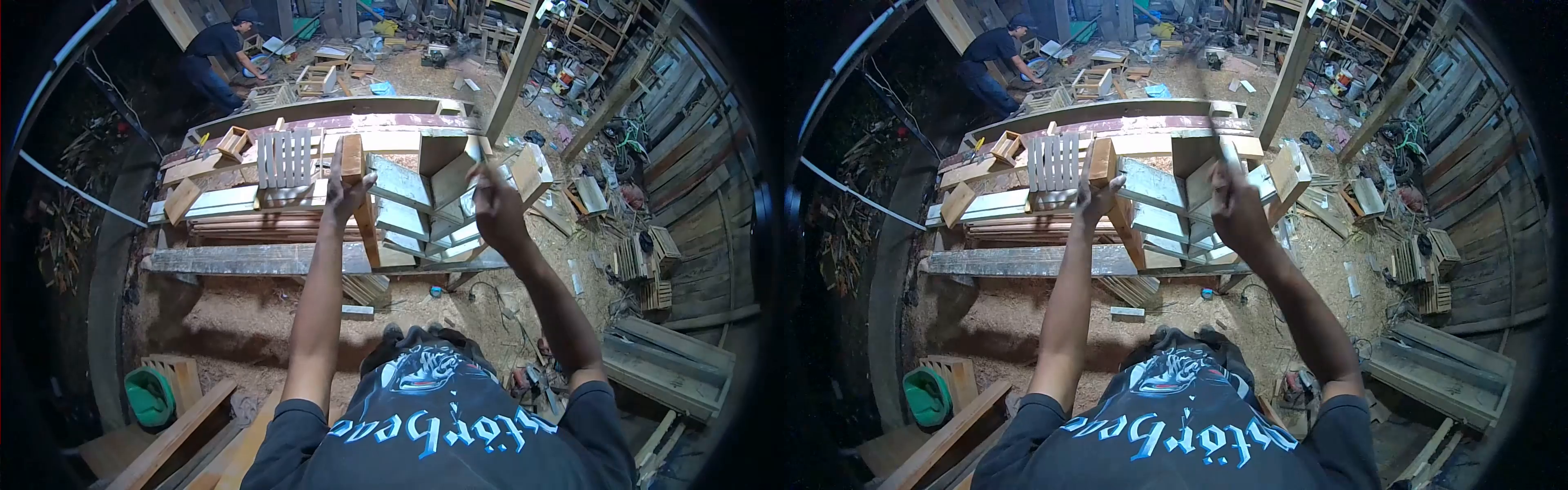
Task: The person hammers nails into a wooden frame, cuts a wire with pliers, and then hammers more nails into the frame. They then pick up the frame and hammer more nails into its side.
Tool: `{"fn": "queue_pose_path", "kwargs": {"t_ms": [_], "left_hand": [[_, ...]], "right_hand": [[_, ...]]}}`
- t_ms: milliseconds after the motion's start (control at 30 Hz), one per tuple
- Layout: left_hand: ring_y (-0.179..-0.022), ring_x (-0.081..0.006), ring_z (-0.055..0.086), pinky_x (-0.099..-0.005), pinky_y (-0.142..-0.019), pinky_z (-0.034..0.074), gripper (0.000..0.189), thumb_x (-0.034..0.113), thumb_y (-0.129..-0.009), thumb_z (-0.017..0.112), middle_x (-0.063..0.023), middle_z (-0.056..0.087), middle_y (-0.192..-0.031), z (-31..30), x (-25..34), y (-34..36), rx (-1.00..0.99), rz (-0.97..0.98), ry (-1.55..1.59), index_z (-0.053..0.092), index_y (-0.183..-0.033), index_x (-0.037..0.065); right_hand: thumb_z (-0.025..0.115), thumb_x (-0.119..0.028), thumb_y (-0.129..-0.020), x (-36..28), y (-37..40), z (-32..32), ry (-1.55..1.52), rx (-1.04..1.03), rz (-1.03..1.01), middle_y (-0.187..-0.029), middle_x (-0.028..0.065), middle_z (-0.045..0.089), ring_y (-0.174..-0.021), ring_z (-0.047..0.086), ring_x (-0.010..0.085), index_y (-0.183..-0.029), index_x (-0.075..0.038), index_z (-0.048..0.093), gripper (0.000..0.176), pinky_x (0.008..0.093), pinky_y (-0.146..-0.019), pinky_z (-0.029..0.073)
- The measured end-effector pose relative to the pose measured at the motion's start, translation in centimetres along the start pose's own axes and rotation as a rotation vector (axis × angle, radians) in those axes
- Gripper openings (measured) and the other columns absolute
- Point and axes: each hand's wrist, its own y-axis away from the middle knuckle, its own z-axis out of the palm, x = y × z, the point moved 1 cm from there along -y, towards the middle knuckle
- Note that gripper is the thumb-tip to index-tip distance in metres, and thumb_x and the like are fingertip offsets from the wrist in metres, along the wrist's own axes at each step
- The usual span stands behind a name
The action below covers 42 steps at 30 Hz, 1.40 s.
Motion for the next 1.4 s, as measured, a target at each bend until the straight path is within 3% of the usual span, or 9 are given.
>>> {"fn": "queue_pose_path", "kwargs": {"t_ms": [133, 367, 400, 467, 667, 833, 967, 1200, 1400], "left_hand": [[-0.103, -0.0244, 0.063, -0.0342, -0.089, 0.054, 0.087, 0.007, -0.08, 0.079, -0.0167, 0.061, -0.126, 0.1, -1.1, 0.4, 0.087, 0.204, -0.083, 0.032, -0.153, 0.002], [-0.112, -0.0246, 0.058, -0.0348, -0.096, 0.051, 0.094, -0.003, -0.077, 0.074, -0.0172, 0.056, -0.136, 0.4, 1.2, 0.7, 0.067, 0.134, -0.089, 0.027, -0.158, 0.008], [-0.112, -0.0246, 0.058, -0.0348, -0.096, 0.051, 0.094, -0.003, -0.077, 0.074, -0.0172, 0.056, -0.136, 0.4, 1.1, 0.4, 0.071, 0.138, -0.087, 0.027, -0.158, 0.008], [-0.123, -0.0282, 0.054, -0.034, -0.105, 0.045, 0.101, -0.007, -0.068, 0.075, -0.0187, 0.053, -0.138, 0.3, 0.8, 0.1, 0.032, 0.075, -0.055, 0.025, -0.155, 0.002], [-0.116, -0.0248, 0.056, -0.033, -0.099, 0.049, 0.1, -0.009, -0.069, 0.072, -0.016, 0.053, -0.136, 0.4, -0.7, -0.3, 0.069, 0.156, -0.112, 0.024, -0.156, 0.003], [-0.12, -0.0259, 0.055, -0.0351, -0.101, 0.048, 0.097, 0.005, -0.075, 0.075, -0.0179, 0.054, -0.139, 0.4, 2.4, 1.1, 0.035, 0.069, 0.095, 0.026, -0.158, 0.009], [-0.103, -0.0199, 0.058, -0.0303, -0.089, 0.051, 0.103, -0.008, -0.07, 0.072, -0.0124, 0.057, -0.126, 0.3, -0.7, -0.1, 0.0, 0.085, 0.083, 0.021, -0.158, 0.007], [-0.099, -0.0201, 0.061, -0.0327, -0.084, 0.053, 0.091, 0.001, -0.08, 0.074, -0.0107, 0.059, -0.127, 0.4, -0.5, 0.5, 0.05, 0.046, 0.129, 0.026, -0.157, 0.008], [-0.095, -0.0195, 0.061, -0.0351, -0.083, 0.051, 0.065, 0.004, -0.08, 0.075, -0.0073, 0.064, -0.114, 0.6, 0.2, 0.8, 0.123, 0.011, 0.025, 0.048, -0.14, 0.004]], "right_hand": [[0.036, -0.039, -0.108, 1.5, -1.9, -1.4, 0.197, -0.356, 0.195, -0.075, 0.0275, 0.064, -0.075, 0.065, 0.0444, -0.099, 0.003, 0.058, 0.049, 0.0523, -0.069, 0.048], [0.036, -0.029, -0.109, 2.9, 0.2, -0.4, 0.423, -0.345, 0.206, -0.067, 0.0245, 0.065, -0.061, 0.066, 0.0451, -0.102, 0.007, 0.055, 0.041, 0.0524, -0.054, 0.051], [0.038, -0.026, -0.108, 1.9, -0.3, -1.6, 0.557, -0.31, -0.268, -0.067, 0.0238, 0.065, -0.06, 0.066, 0.0444, -0.109, 0.006, 0.054, 0.035, 0.0511, -0.053, 0.052], [0.041, -0.023, -0.107, -0.7, -0.8, -2.3, 0.329, -0.277, 0.119, -0.065, 0.0238, 0.065, -0.06, 0.066, 0.0449, -0.111, 0.005, 0.053, 0.031, 0.0502, -0.053, 0.052], [0.046, -0.028, -0.106, 1.3, -0.2, -2.6, 0.571, -0.377, -0.064, -0.073, 0.0265, 0.067, -0.071, 0.068, 0.0465, -0.109, 0.005, 0.059, 0.036, 0.0562, -0.062, 0.052], [0.047, -0.018, -0.105, -1.6, 0.1, -3.6, 0.2, 0.139, 0.028, -0.07, 0.0265, 0.062, -0.063, 0.066, 0.041, -0.098, 0.002, 0.055, 0.023, 0.0465, -0.052, 0.045], [0.04, -0.04, -0.106, 3.0, 0.9, -3.7, 0.4, -0.276, 0.238, -0.078, 0.03, 0.066, -0.075, 0.065, 0.0511, -0.096, 0.006, 0.061, 0.051, 0.0595, -0.067, 0.048], [0.042, -0.034, -0.107, 0.7, -0.3, -5.5, 0.181, 0.338, 0.098, -0.068, 0.0254, 0.063, -0.067, 0.066, 0.0437, -0.086, 0.003, 0.058, 0.046, 0.0477, -0.054, 0.046], [0.048, -0.039, -0.105, 0.2, 0.5, -8.5, 0.19, -0.076, 0.42, -0.075, 0.0175, 0.066, -0.07, 0.065, 0.0236, -0.099, 0.003, 0.066, 0.047, 0.0388, -0.065, 0.049]]}}
